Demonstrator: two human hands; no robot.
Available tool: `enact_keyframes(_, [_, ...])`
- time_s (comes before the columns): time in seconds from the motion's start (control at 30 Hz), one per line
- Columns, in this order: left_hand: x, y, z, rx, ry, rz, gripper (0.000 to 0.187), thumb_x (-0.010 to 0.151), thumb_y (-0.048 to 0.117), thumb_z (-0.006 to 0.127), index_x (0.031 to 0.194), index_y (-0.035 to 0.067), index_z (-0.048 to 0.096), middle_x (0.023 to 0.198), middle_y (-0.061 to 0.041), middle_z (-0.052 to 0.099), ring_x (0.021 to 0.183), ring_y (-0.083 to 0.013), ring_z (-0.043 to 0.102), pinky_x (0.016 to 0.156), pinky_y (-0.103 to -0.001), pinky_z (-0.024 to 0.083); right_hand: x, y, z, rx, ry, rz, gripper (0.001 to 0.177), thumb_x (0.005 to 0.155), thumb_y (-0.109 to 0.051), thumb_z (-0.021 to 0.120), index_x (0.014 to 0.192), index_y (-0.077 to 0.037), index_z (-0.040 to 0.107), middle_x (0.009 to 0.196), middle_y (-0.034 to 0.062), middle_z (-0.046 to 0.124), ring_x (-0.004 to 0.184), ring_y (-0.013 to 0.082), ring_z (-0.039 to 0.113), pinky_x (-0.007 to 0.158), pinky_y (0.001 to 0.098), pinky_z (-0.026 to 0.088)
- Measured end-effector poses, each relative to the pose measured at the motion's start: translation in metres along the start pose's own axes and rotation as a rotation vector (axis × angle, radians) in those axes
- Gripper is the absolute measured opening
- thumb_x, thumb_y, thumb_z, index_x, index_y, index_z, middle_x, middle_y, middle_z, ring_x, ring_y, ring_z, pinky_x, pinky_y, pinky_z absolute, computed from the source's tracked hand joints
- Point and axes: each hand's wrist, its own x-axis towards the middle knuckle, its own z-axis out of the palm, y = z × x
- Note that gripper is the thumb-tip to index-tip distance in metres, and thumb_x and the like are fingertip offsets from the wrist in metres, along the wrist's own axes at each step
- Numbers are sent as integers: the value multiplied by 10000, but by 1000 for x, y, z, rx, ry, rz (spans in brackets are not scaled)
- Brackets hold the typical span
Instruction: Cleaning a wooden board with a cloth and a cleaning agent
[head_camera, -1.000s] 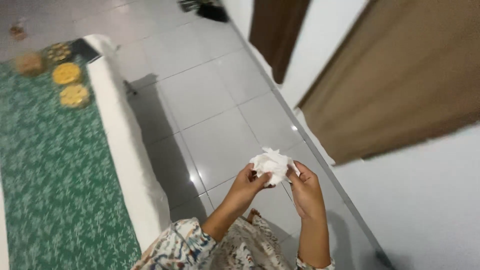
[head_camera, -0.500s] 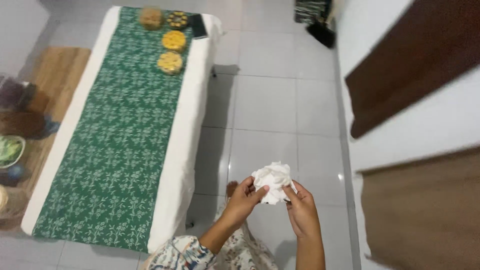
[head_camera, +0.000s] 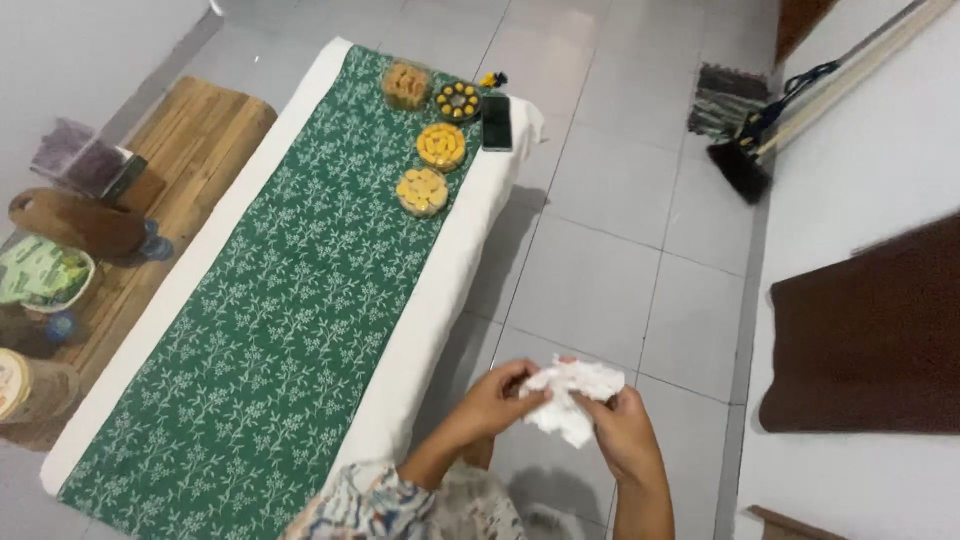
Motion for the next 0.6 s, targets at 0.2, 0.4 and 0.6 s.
enact_keyframes(0.2, [36, 39, -36, -60, 139, -40, 85, 974, 219, 711, 939, 157, 664, 869, 56, 667, 794, -54, 601, 703, -218, 457, 43, -45, 38, -198, -63, -92, 433, 887, -10, 665, 1318, -2, 700, 1318, 140, 746, 1188, 217, 691, 997, 307, 544])
enact_keyframes(0.4, [73, 38, -54, -163, 271, -95, 120, 947, 240, 733, 998, 155, 666, 824, 5, 684, 738, -58, 610, 635, -213, 450, 98, -70, 24, -267, -697, -71, 877, 873, -135, 724, 1624, -162, 272, 1621, 81, 458, 1272, 174, 582, 988, 311, 518])
enact_keyframes(0.6, [137, 27, -65, -274, 408, -86, 158, 947, 230, 737, 1037, 133, 650, 832, -5, 676, 753, -69, 621, 647, -208, 467, 181, -94, 40, -342, -490, 28, 563, 944, -261, 581, 1453, -21, 587, 1495, 62, 625, 1003, 153, 670, 792, 283, 554])
